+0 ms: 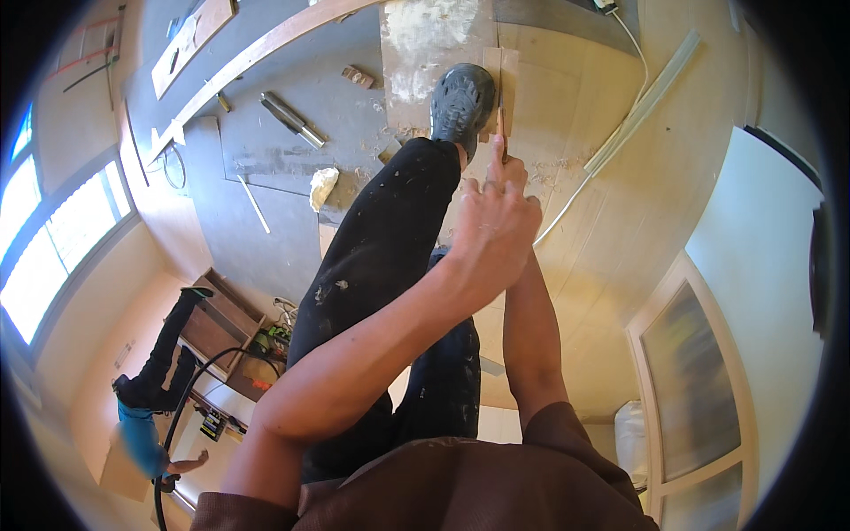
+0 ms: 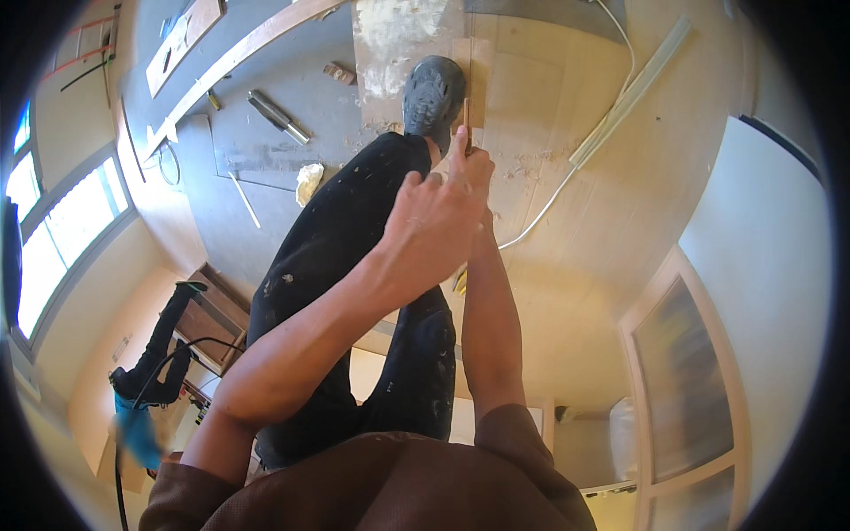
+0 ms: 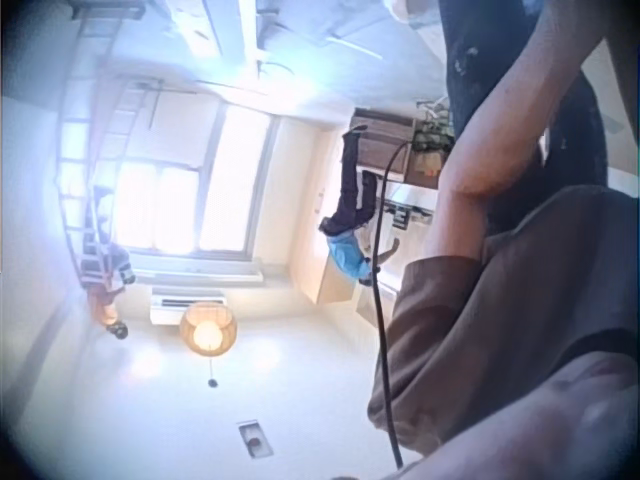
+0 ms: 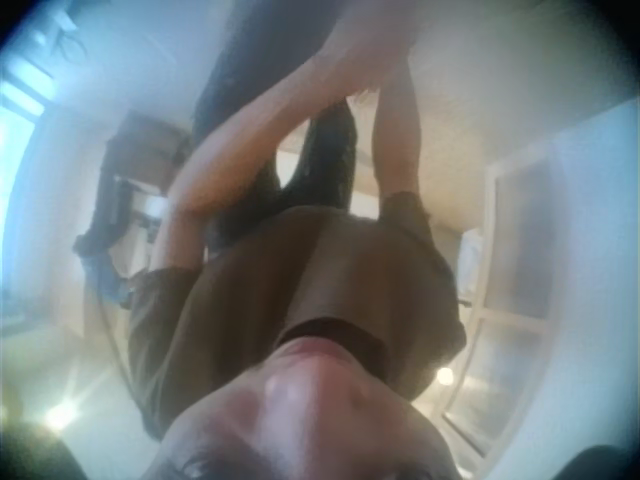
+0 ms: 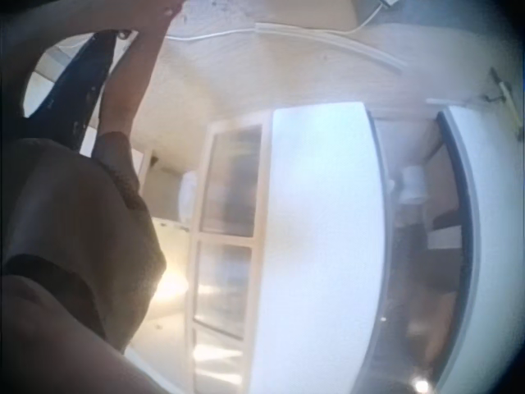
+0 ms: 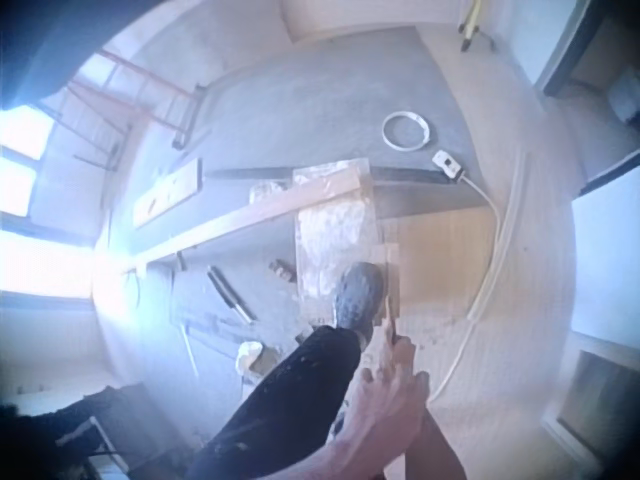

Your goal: The person uses a hand saw to cut a small piece of wood placed on the floor. They hold the wood steady with their left hand and saw with their right hand, repeating the motion until the cut is complete.

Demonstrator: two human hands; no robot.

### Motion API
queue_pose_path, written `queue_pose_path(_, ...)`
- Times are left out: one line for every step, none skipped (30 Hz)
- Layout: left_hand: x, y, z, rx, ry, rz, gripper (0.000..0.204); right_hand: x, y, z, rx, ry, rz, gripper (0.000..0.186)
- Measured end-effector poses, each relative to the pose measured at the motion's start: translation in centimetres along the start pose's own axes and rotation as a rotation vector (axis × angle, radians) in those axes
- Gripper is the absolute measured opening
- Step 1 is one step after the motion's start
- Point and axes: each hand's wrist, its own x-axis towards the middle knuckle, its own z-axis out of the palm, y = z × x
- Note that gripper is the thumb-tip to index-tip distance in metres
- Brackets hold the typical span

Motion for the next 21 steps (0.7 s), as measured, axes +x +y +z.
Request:
queue_pose_path(-0.3,-0.8,0.0,-0.001,0.029,-0.026,0.017,0.5,-0.1,1.0,0.011,-0.014,-0.019,0.070)
queue_pose_path(-0.4,-0.5,0.2,-0.041,0.038,-0.004,0.017,-0.1,0.3,0.0,0.002,0.022,-0.006,0.070)
queue_pose_path(-0.6,-0.4,0.3,-0.061,0.030,0.006,0.018,0.0,0.1,0.3,0.002,0.020,-0.011,0.070)
queue_pose_path(-0.8,-0.3,0.4,-0.082,0.023,0.015,0.019,0.1,0.0,0.3,0.000,0.023,-0.015,0.070)
queue_pose_path(-1.0,0.0,0.4,-0.064,0.034,0.019,0.019,0.5,-0.3,0.4,0.001,0.025,-0.022,0.070)
queue_pose_path(-1.2,0.1,0.5,-0.060,0.025,0.017,0.019,0.5,-0.4,0.5,0.004,0.026,-0.022,0.070)
queue_pose_path(-1.4,0.2,0.6,-0.056,0.019,0.015,0.019,0.5,-0.4,0.4,0.004,0.023,-0.021,0.070)
queue_pose_path(-1.3,0.2,0.7,-0.065,-0.003,0.012,0.019,0.2,-0.3,0.4,0.002,0.021,-0.016,0.070)
queue_pose_path(-1.2,0.1,0.5,-0.071,-0.019,0.011,0.018,0.2,-0.4,0.4,-0.002,0.016,-0.014,0.071)
queue_pose_path(-1.1,0.3,0.3,-0.091,0.001,0.013,0.017,0.0,-0.5,0.3,0.000,0.016,-0.009,0.071)
queue_pose_path(-0.9,0.5,0.2,-0.111,0.021,0.017,0.016,-0.1,-0.6,0.2,0.000,0.017,-0.008,0.071)
queue_pose_path(-0.7,0.8,0.2,-0.134,0.036,0.016,0.016,-0.2,-0.6,0.3,0.001,0.013,-0.002,0.071)
queue_pose_path(-0.6,1.3,0.2,-0.097,0.058,0.024,0.015,-0.3,-0.6,0.2,-0.001,0.010,0.003,0.071)
queue_pose_path(-0.5,1.9,0.1,-0.061,0.080,0.033,0.015,-0.4,-0.6,0.2,-0.001,0.006,0.008,0.071)
queue_pose_path(-0.3,2.3,-0.1,-0.022,0.106,0.041,0.015,-0.5,-0.7,0.3,-0.002,0.002,0.011,0.071)
queue_pose_path(0.2,2.6,-0.5,-0.032,0.085,0.065,0.017,-0.6,-0.8,0.2,-0.001,0.000,0.013,0.071)
queue_pose_path(0.7,2.9,-1.0,-0.042,0.063,0.089,0.019,-0.7,-0.9,0.1,0.000,0.001,0.020,0.071)
queue_pose_path(1.2,3.1,-1.4,-0.053,0.039,0.111,0.022,-1.0,-1.0,0.0,0.001,-0.003,0.025,0.071)
queue_pose_path(1.6,3.1,-1.5,-0.021,0.028,0.109,0.022,-0.9,-1.1,-0.1,0.002,0.002,0.030,0.071)
queue_pose_path(2.0,3.2,-1.5,0.009,0.017,0.110,0.022,-1.2,-1.0,-0.4,0.001,0.001,0.040,0.071)
queue_pose_path(2.6,3.3,-1.6,0.041,0.006,0.115,0.021,-1.6,-0.8,-0.7,0.003,0.009,0.052,0.071)
